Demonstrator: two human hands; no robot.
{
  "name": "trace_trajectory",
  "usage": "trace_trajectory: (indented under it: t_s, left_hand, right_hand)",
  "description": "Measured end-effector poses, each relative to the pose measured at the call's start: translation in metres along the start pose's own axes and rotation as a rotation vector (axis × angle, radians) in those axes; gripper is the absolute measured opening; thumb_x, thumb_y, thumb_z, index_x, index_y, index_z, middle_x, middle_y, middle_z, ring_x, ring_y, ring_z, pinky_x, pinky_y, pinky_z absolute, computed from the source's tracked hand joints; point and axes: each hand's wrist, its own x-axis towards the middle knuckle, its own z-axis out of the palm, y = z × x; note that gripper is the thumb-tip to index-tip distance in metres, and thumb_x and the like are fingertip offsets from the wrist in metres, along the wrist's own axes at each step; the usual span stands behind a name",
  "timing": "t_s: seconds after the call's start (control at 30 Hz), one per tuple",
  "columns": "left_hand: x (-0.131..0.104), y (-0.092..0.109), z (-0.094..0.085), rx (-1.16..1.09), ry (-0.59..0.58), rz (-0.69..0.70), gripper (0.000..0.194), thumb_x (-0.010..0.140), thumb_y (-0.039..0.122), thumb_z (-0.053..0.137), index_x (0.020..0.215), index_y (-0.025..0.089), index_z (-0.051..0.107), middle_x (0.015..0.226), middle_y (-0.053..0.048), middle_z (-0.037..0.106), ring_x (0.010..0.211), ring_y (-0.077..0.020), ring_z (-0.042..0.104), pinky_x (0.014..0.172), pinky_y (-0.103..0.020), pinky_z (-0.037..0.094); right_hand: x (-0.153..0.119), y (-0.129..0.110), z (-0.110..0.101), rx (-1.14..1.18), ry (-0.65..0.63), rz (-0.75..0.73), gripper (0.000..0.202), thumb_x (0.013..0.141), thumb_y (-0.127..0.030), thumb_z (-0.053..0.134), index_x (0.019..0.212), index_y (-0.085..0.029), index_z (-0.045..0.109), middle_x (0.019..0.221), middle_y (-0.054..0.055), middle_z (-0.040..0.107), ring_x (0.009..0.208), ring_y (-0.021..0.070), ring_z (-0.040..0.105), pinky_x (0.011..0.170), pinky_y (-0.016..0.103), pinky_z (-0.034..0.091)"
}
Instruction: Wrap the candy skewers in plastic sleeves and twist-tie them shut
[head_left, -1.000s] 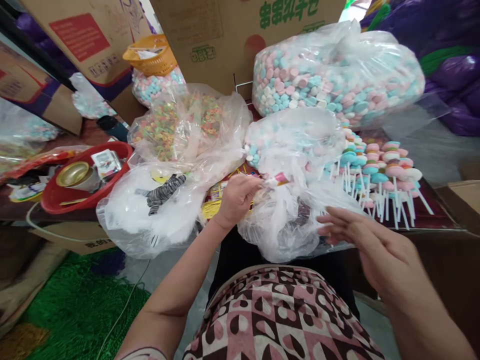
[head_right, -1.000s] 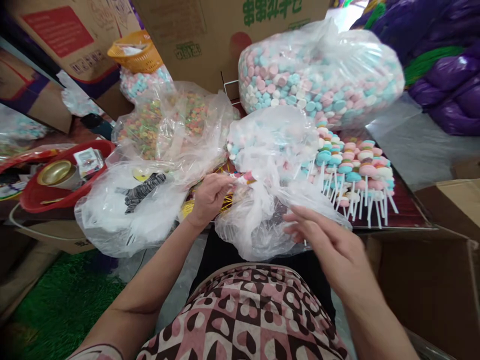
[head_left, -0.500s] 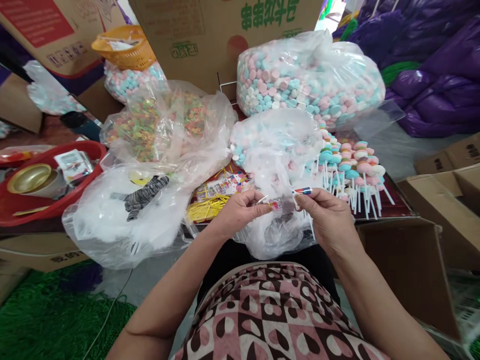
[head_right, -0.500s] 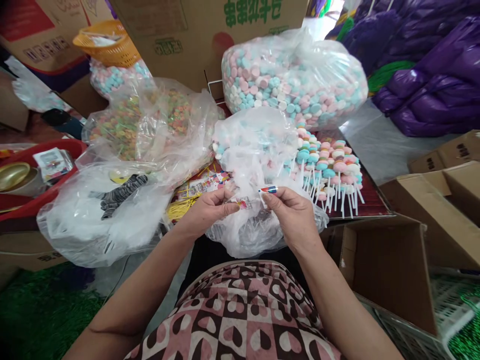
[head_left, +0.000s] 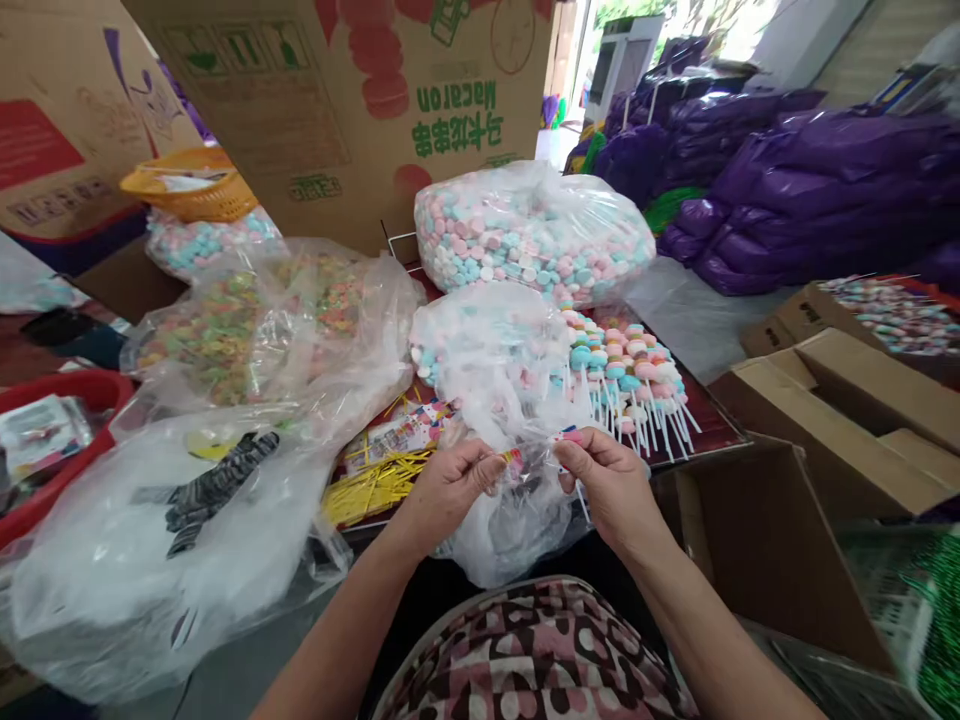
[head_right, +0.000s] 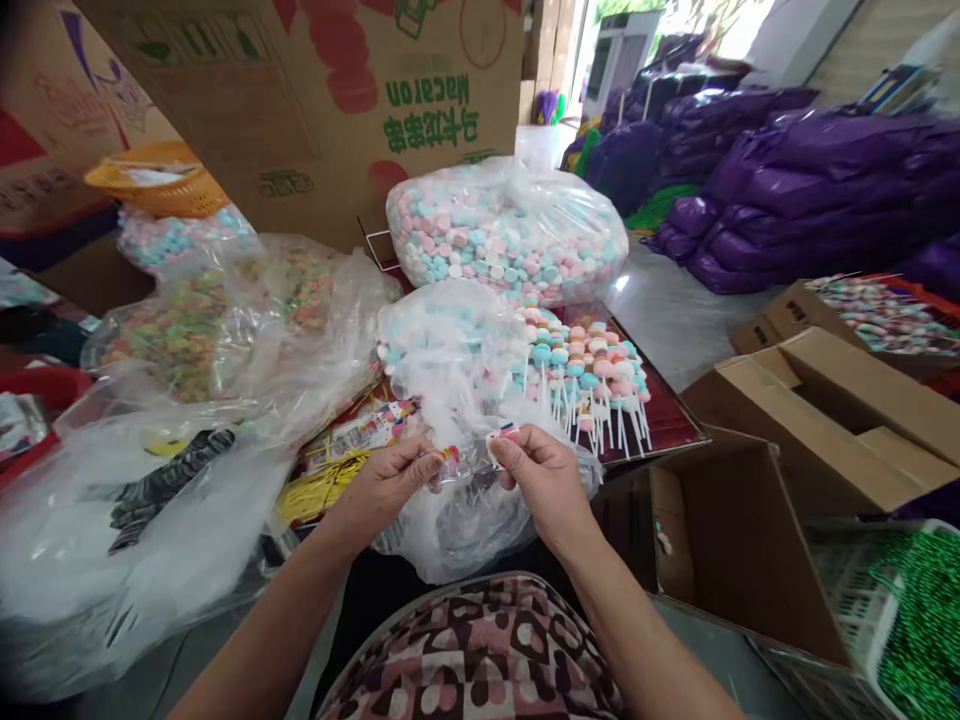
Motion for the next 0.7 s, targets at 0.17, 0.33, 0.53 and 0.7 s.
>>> trace_trajectory:
  t_s: [0.17, 0.33, 0.53, 0.7]
  left_hand:
    - [0.007, -0.011, 0.01, -0.13, 0.024, -0.061, 0.037, 0.087, 0.054, 0.053, 0.085, 0.018, 0.058, 0.062, 0.004, 0.05, 0.056, -0.0116, 0.047, 0.06, -0.026, 0.036]
    - [0.01, -0.014, 0.01, 0.041, 0.118, -0.014, 0.047, 0.089, 0.058, 0.047, 0.064, 0.018, 0.05, 0.063, 0.001, 0.049, 0.063, -0.013, 0.045, 0.061, -0.027, 0.033]
    - [0.012, -0.013, 0.014, 0.01, 0.087, 0.066, 0.033, 0.09, 0.049, 0.052, 0.084, 0.019, 0.063, 0.068, 0.003, 0.051, 0.063, -0.0121, 0.046, 0.063, -0.026, 0.037]
    - [0.015, -0.018, 0.008, 0.061, 0.214, 0.088, 0.037, 0.091, 0.049, 0.049, 0.071, 0.018, 0.055, 0.066, 0.002, 0.049, 0.066, -0.0129, 0.045, 0.065, -0.026, 0.035]
  right_hand:
    - [-0.001, -0.014, -0.005, -0.313, -0.032, -0.093, 0.053, 0.089, -0.056, 0.054, 0.051, -0.02, 0.048, 0.045, -0.003, 0.047, 0.045, 0.0098, 0.04, 0.048, 0.024, 0.031]
    - [0.009, -0.029, -0.011, -0.512, -0.137, -0.163, 0.056, 0.09, -0.057, 0.048, 0.049, -0.02, 0.046, 0.045, -0.002, 0.047, 0.044, 0.0093, 0.04, 0.045, 0.023, 0.029]
    - [0.015, -0.034, -0.014, -0.608, -0.092, -0.241, 0.058, 0.092, -0.059, 0.046, 0.048, -0.021, 0.038, 0.042, -0.004, 0.04, 0.042, 0.0083, 0.035, 0.042, 0.022, 0.027]
    - [0.024, -0.044, -0.04, -0.777, 0.058, -0.299, 0.053, 0.092, -0.057, 0.046, 0.058, -0.019, 0.06, 0.05, -0.001, 0.056, 0.048, 0.0117, 0.05, 0.05, 0.023, 0.037]
